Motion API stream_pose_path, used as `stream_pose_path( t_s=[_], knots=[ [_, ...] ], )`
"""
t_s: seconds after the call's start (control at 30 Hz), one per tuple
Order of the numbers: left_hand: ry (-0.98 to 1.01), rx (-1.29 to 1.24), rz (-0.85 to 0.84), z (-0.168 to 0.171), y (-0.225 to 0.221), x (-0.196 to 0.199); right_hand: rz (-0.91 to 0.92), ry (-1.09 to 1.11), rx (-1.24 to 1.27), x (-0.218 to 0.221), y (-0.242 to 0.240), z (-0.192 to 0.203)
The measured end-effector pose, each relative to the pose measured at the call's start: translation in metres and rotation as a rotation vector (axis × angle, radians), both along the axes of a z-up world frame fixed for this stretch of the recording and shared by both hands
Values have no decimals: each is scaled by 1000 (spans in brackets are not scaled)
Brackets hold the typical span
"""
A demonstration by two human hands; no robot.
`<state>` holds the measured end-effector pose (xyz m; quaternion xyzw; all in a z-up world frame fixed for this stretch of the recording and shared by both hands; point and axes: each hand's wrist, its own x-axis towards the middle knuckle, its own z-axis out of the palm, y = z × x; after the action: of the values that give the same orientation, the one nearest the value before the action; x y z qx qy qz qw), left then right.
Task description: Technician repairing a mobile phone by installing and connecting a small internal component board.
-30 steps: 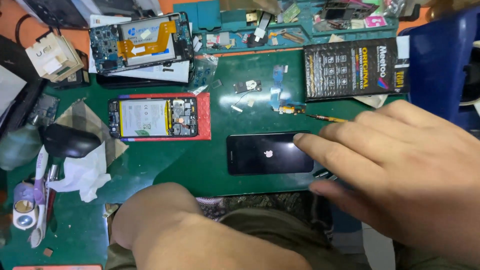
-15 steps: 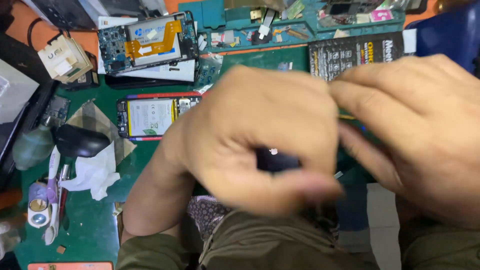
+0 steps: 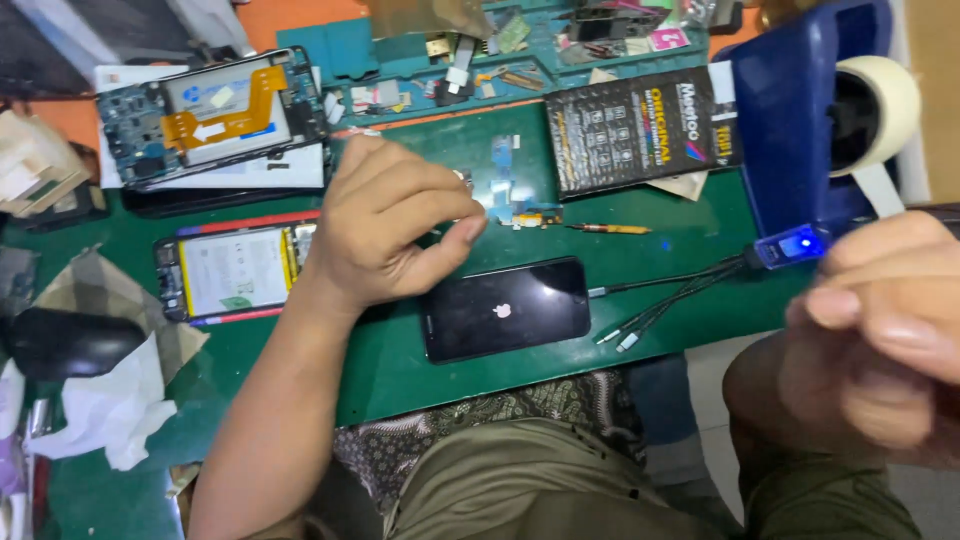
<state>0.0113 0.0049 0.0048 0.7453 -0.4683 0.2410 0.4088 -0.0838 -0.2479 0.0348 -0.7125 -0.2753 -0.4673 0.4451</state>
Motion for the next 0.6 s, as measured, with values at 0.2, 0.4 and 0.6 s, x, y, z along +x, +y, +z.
stream_pose_path(
  t_s=[0.2,0.4,0.6],
  knots=[
    [7,-20,-3,-1,-3,-3,51,-117,-92,32,18,21],
    [31,-11,21,-3,-3,-3,220,-19,-242,57,42,8],
    [32,8,18,-5,-5,-2,-126,615,-1064,54,22,16]
  ],
)
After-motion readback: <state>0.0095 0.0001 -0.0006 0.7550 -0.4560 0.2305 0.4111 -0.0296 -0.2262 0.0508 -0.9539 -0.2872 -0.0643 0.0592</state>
